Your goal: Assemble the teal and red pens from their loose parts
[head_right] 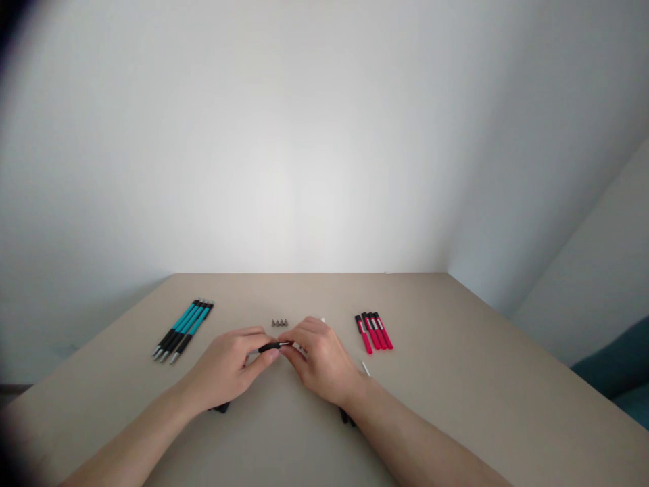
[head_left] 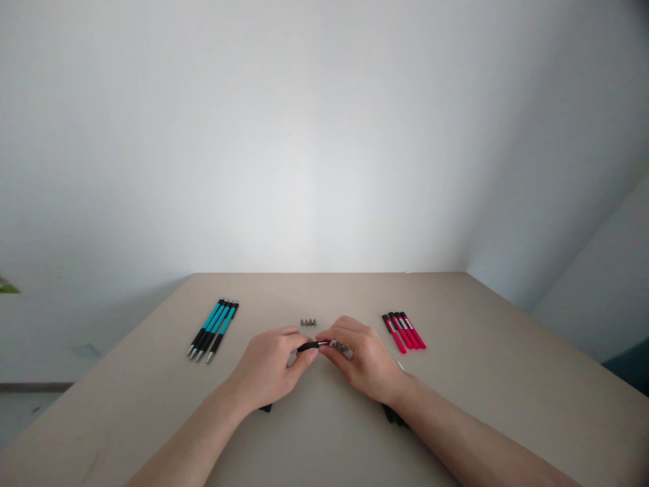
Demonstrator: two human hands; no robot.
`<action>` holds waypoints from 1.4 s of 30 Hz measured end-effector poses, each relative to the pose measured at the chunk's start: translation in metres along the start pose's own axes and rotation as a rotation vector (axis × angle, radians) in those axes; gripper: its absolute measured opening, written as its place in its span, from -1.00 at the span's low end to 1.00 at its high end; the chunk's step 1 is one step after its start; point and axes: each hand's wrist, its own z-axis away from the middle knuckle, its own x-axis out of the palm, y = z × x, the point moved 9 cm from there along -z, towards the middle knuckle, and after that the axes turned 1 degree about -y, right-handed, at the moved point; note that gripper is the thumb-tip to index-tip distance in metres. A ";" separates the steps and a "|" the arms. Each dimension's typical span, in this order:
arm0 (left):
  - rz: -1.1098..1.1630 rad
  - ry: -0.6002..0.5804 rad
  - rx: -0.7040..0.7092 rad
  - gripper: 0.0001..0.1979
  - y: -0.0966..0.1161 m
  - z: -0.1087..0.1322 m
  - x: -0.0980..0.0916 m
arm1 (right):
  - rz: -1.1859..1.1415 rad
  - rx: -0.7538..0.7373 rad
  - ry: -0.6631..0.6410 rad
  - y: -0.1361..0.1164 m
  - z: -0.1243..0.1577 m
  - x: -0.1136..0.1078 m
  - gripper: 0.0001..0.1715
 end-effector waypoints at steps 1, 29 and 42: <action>0.002 0.003 0.001 -0.68 0.000 0.000 0.000 | 0.009 0.009 -0.003 0.000 0.000 0.000 -0.84; -0.037 0.198 -0.113 -0.75 -0.021 0.001 -0.015 | 0.217 0.106 0.023 0.015 0.004 -0.013 -0.77; 0.193 0.469 0.007 -0.77 -0.017 0.004 -0.042 | 0.168 0.131 0.133 0.019 0.006 -0.026 -0.68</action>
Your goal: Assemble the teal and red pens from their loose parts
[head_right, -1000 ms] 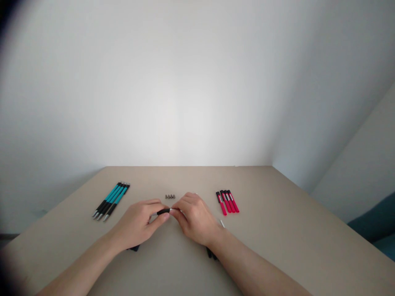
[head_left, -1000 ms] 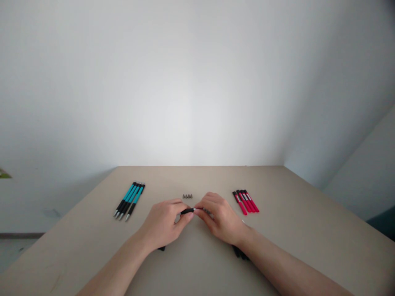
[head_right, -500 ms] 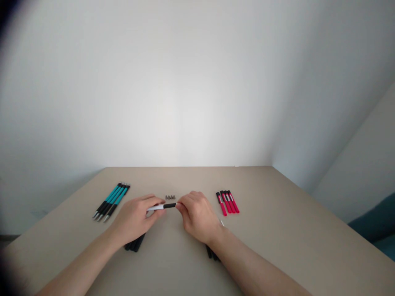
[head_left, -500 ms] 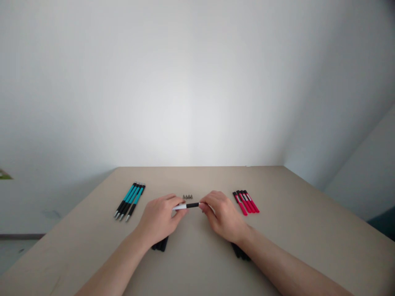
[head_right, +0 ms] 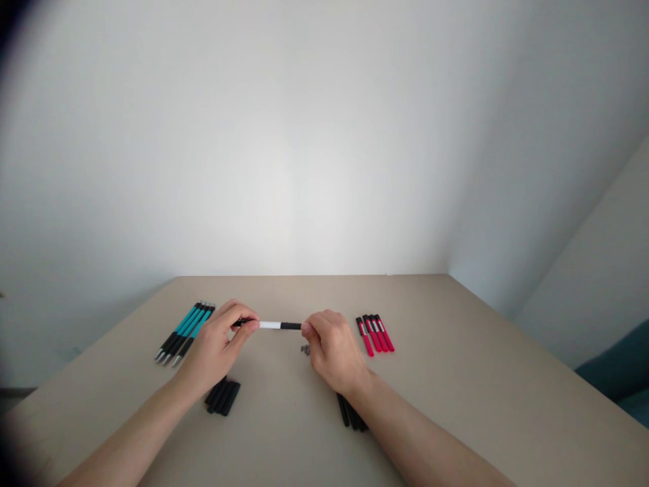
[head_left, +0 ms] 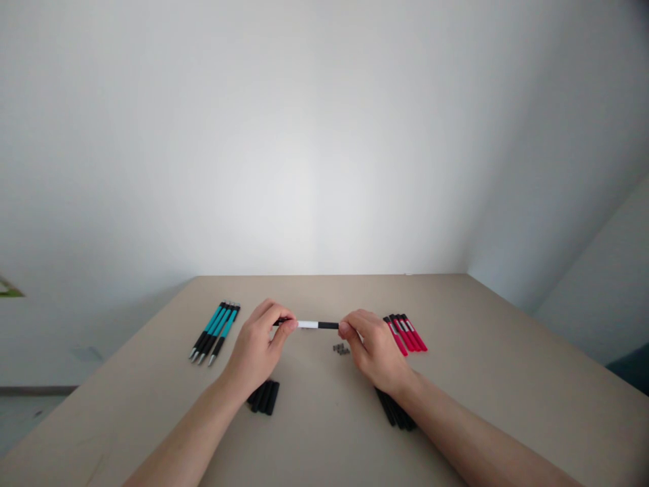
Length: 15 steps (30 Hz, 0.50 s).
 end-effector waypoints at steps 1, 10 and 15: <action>0.001 -0.007 -0.027 -0.76 -0.002 0.000 0.001 | -0.003 -0.005 0.015 0.000 0.000 -0.001 -0.68; -0.083 -0.115 -0.199 -0.53 -0.023 0.003 0.013 | -0.009 -0.043 0.056 -0.002 0.001 -0.005 -0.78; -0.049 0.008 -0.110 -0.64 -0.013 -0.001 -0.001 | 0.004 -0.038 0.010 -0.003 0.000 -0.001 -0.72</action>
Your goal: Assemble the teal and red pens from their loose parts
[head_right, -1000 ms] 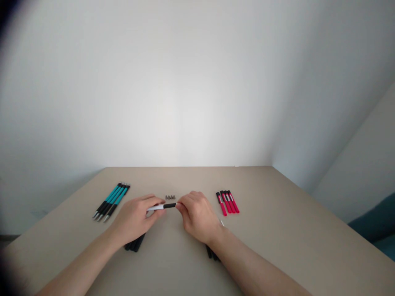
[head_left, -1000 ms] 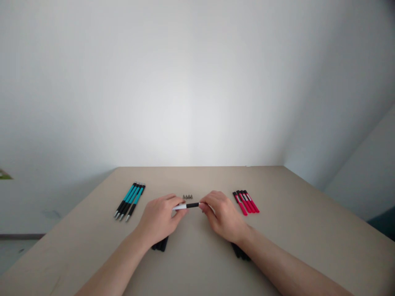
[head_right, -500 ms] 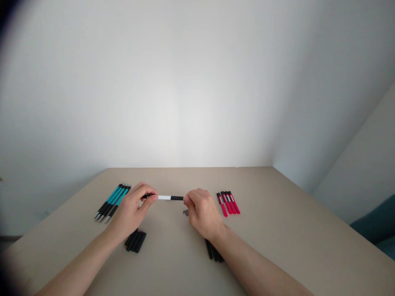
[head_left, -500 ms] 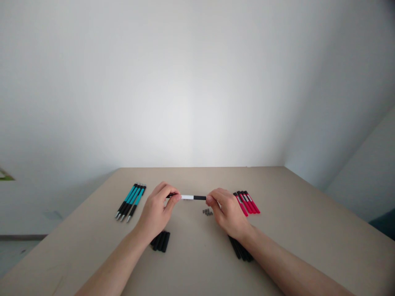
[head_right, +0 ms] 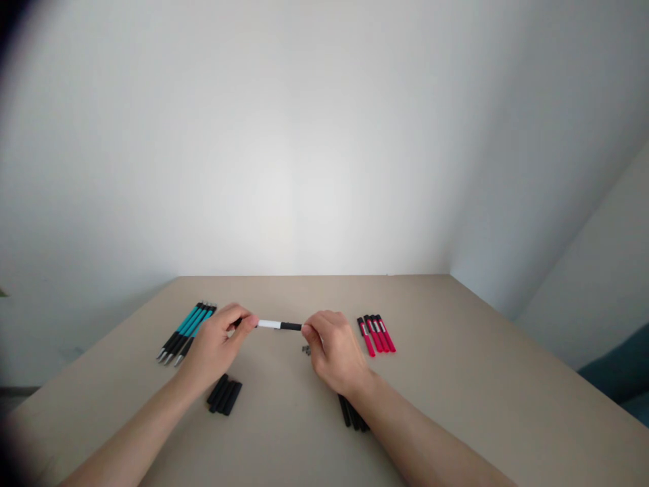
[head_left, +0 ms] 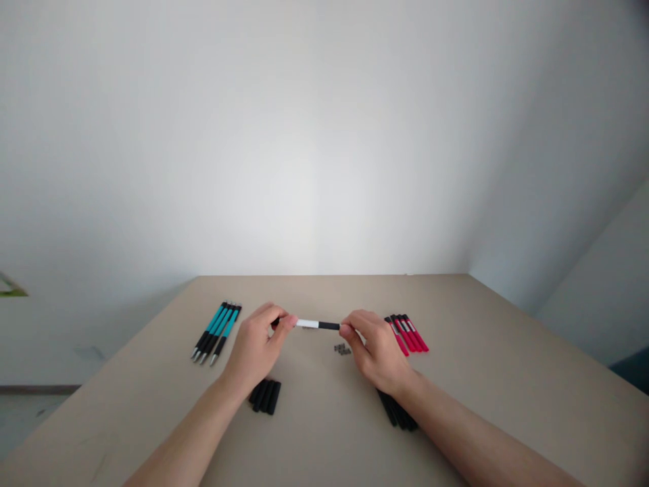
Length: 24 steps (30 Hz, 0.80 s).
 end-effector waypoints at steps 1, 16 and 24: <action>0.012 0.012 -0.023 -0.65 -0.002 0.000 -0.001 | 0.003 -0.005 0.010 0.000 0.000 -0.001 -0.73; 0.131 -0.107 -0.138 -0.58 -0.009 0.001 0.010 | 0.014 -0.019 -0.105 -0.001 0.000 0.008 -0.66; 0.310 -0.002 -0.135 -0.68 -0.014 0.001 0.006 | 0.052 0.005 -0.071 0.004 0.003 0.007 -0.64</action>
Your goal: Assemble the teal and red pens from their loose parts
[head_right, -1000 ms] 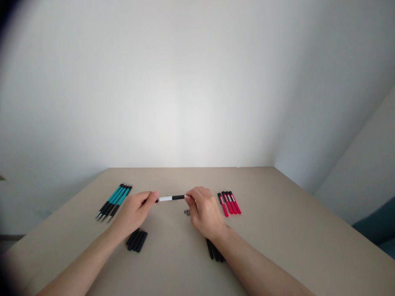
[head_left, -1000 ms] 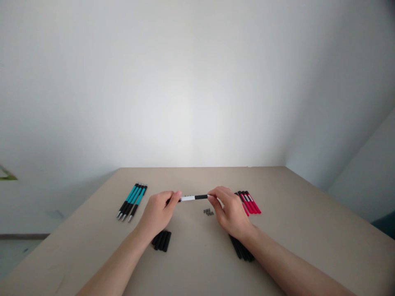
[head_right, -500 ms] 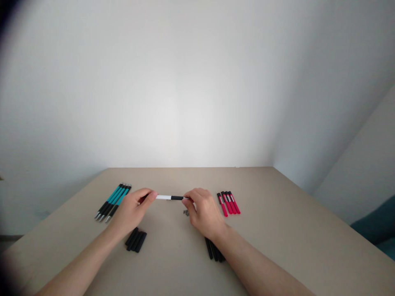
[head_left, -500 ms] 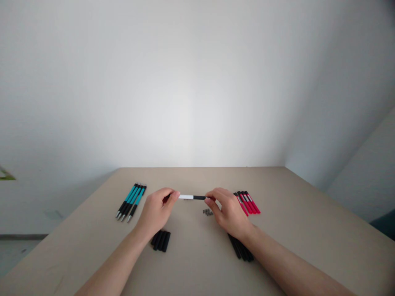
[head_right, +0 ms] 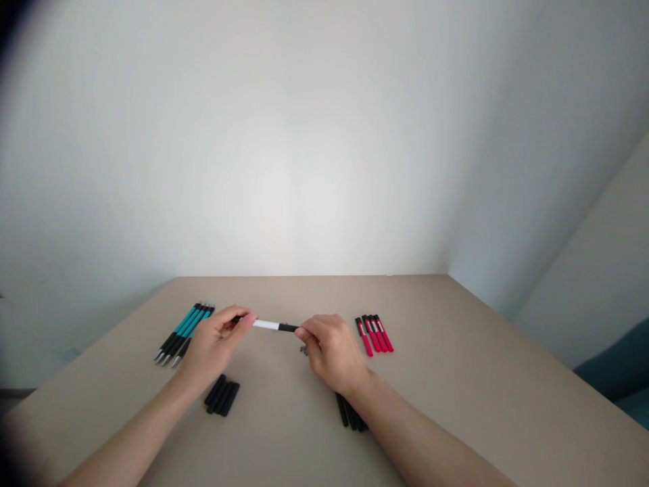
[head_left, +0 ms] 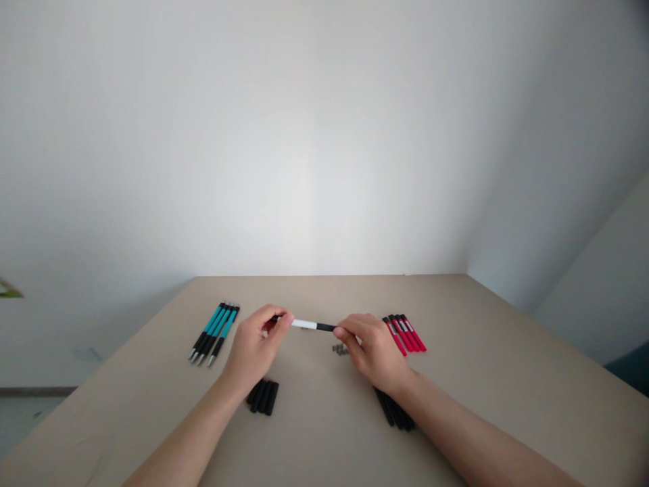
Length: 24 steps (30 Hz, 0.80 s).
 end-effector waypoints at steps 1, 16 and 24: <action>0.055 0.015 -0.046 -0.66 -0.005 0.000 -0.001 | 0.003 0.008 0.025 0.001 0.000 -0.002 -0.67; 0.033 -0.051 -0.091 -0.60 -0.007 0.000 0.004 | -0.057 -0.005 -0.045 -0.003 -0.001 0.003 -0.52; 0.199 0.032 -0.176 -0.60 -0.015 0.003 0.003 | -0.062 0.063 -0.012 0.003 0.001 0.005 -0.58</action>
